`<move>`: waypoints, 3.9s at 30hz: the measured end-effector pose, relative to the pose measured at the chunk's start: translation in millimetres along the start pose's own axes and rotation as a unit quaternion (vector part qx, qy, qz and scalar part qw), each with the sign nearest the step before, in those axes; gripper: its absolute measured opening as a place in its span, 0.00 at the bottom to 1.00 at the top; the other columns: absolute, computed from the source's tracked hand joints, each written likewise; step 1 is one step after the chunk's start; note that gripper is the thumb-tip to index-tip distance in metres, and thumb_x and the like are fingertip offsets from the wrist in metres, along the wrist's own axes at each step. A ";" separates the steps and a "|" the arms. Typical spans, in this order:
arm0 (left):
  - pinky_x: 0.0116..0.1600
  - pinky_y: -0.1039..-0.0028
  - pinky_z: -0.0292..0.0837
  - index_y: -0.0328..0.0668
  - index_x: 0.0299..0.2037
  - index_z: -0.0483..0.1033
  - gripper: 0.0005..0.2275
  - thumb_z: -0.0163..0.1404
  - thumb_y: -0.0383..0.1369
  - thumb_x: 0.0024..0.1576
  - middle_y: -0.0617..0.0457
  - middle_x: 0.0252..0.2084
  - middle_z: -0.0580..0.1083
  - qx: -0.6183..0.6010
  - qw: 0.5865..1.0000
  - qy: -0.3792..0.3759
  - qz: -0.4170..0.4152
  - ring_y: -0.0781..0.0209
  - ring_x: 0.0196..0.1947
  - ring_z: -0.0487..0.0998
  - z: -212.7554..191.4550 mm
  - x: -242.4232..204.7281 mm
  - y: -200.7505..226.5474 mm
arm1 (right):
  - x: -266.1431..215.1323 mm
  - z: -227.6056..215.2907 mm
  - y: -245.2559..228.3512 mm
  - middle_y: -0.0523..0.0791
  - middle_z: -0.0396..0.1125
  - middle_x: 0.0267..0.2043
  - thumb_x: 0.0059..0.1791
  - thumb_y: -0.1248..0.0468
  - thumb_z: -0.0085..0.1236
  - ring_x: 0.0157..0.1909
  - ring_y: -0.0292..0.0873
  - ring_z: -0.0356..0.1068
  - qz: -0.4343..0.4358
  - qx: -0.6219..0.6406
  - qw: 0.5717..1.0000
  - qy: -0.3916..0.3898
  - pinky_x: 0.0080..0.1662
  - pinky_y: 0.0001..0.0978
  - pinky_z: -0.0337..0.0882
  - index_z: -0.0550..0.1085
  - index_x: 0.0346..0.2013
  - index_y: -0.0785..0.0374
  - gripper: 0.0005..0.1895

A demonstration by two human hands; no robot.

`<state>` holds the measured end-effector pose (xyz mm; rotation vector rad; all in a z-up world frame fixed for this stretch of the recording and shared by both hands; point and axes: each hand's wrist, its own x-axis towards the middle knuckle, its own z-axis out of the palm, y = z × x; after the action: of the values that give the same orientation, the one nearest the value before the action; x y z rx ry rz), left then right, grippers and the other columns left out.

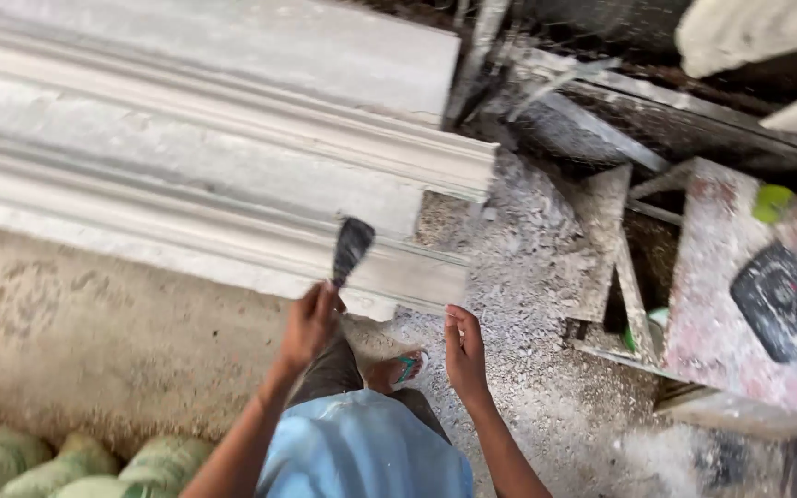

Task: The person scrapes dust and residue from several white decorative moldings using a metal scraper. They work along the grooves and edges of each piece, moving from one molding to the next on a workbench.

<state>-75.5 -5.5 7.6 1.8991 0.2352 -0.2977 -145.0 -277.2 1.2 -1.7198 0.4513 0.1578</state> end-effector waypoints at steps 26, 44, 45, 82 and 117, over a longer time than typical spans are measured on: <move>0.36 0.49 0.80 0.53 0.63 0.71 0.17 0.45 0.34 0.64 0.44 0.42 0.80 0.327 0.870 -0.248 0.273 0.37 0.34 0.83 -221.1 73.8 -27.5 | -42.8 203.6 -1.8 0.51 0.68 0.54 0.57 0.58 0.44 0.59 0.51 0.71 0.180 0.126 0.972 0.082 0.55 0.50 0.68 0.70 0.57 0.65 0.18; 0.40 0.47 0.81 0.67 0.65 0.66 0.18 0.40 0.35 0.65 0.49 0.41 0.78 0.377 0.836 -0.302 0.261 0.36 0.34 0.82 -216.0 102.0 -47.7 | -51.9 255.6 -4.5 0.52 0.66 0.59 0.58 0.56 0.46 0.62 0.52 0.69 0.210 0.176 0.956 0.101 0.57 0.46 0.71 0.67 0.62 0.64 0.21; 0.39 0.47 0.81 0.68 0.65 0.66 0.18 0.40 0.36 0.65 0.49 0.41 0.77 0.378 0.836 -0.298 0.263 0.35 0.33 0.82 -211.8 100.5 -48.7 | -52.6 256.8 -4.1 0.53 0.66 0.59 0.58 0.56 0.46 0.62 0.53 0.70 0.210 0.175 0.956 0.103 0.57 0.47 0.71 0.67 0.62 0.64 0.20; 0.28 0.47 0.81 0.54 0.65 0.68 0.18 0.41 0.31 0.64 0.40 0.41 0.76 0.376 0.819 -0.295 0.319 0.31 0.30 0.83 -81.8 53.2 -8.2 | -55.1 192.0 6.8 0.59 0.62 0.63 0.60 0.59 0.43 0.67 0.63 0.63 0.192 0.220 0.945 0.149 0.60 0.61 0.68 0.65 0.63 0.66 0.20; 0.33 0.44 0.80 0.51 0.63 0.68 0.18 0.43 0.33 0.62 0.37 0.38 0.78 0.307 0.867 -0.302 0.251 0.29 0.32 0.83 93.3 10.7 45.4 | -56.5 68.4 72.4 0.49 0.63 0.60 0.56 0.58 0.50 0.58 0.52 0.69 0.219 0.338 0.889 0.217 0.55 0.51 0.69 0.67 0.61 0.60 0.20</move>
<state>-59.9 -108.5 14.2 2.2802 -0.8636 -0.6422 -214.4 -208.9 -59.0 -0.9318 1.0891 -0.0678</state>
